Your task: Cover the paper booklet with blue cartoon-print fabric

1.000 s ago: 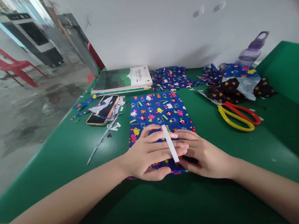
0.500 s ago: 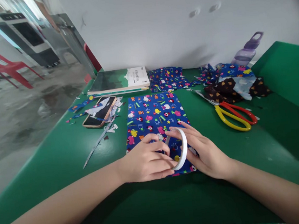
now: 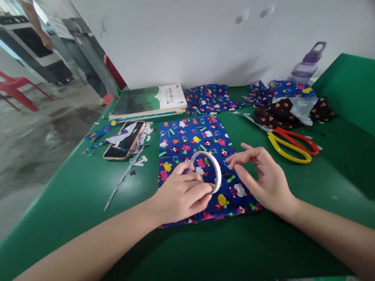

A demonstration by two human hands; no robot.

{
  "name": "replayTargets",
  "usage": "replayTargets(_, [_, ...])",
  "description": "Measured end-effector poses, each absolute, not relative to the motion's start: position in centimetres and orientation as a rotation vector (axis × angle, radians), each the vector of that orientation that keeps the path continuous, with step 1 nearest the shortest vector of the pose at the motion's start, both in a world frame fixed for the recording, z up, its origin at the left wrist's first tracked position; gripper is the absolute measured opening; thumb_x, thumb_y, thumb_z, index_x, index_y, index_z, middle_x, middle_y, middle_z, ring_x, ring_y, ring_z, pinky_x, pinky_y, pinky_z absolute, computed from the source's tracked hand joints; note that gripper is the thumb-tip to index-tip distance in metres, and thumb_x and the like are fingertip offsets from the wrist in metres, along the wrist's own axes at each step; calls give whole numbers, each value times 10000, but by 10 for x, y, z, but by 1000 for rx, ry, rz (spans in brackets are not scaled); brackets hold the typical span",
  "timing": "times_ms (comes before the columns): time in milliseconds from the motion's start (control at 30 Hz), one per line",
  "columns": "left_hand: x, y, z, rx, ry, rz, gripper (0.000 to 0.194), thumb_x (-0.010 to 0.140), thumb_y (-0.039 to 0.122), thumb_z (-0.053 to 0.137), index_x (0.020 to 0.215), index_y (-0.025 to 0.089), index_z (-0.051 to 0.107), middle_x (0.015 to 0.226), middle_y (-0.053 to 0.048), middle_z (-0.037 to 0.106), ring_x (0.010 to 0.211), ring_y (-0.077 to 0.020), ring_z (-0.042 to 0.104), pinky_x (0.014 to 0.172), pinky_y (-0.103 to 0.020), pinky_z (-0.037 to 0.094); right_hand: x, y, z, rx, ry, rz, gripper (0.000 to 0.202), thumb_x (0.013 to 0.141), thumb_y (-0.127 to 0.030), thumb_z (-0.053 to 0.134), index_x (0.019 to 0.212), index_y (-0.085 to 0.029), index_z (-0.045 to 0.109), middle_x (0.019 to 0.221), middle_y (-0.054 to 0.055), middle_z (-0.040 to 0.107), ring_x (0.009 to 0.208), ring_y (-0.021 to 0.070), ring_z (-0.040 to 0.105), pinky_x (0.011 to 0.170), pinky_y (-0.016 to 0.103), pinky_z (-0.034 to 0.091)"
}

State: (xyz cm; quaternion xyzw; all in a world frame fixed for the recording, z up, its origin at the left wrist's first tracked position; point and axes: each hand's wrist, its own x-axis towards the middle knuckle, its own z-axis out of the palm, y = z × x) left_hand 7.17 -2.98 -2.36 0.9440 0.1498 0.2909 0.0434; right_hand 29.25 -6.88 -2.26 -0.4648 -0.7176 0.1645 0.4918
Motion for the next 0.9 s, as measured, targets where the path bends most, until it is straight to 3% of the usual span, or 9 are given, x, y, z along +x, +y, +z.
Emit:
replayTargets(100, [72, -26, -26, 2860, 566, 935, 61, 860, 137, 499, 849, 194, 516, 714, 25, 657, 667, -114, 604, 876, -341, 379, 292, -69, -23, -1036, -1716, 487, 254, 813, -128, 555, 961, -249, 388, 943, 27, 620, 964, 184, 620, 1057, 509, 343])
replayTargets(300, [72, -22, -27, 2859, 606, 898, 81, 860, 118, 468, 854, 191, 502, 668, 27, 600, 595, -113, 544, 781, -309, 397, 287, -74, -16, -968, -1998, 444, 354, 778, -119, 577, 1034, -259, 376, 1154, 56, 626, 1155, 224, 527, 1093, 563, 240])
replayTargets(700, [74, -23, -30, 2924, 618, 821, 105, 847, 117, 452, 839, 188, 529, 626, 33, 588, 569, -118, 530, 760, -311, 377, 290, -73, -14, -1002, -2044, 489, 351, 770, -139, 589, 1048, -244, 401, 1051, 31, 618, 1012, 181, 586, 1112, 520, 202])
replayTargets(900, [73, -21, -31, 2927, 621, 805, 104, 856, 126, 451, 854, 178, 541, 621, 25, 579, 577, -123, 538, 740, -311, 390, 290, -74, -17, -1026, -2053, 470, 312, 764, -149, 585, 1018, -246, 433, 866, -8, 567, 874, 161, 591, 1101, 521, 231])
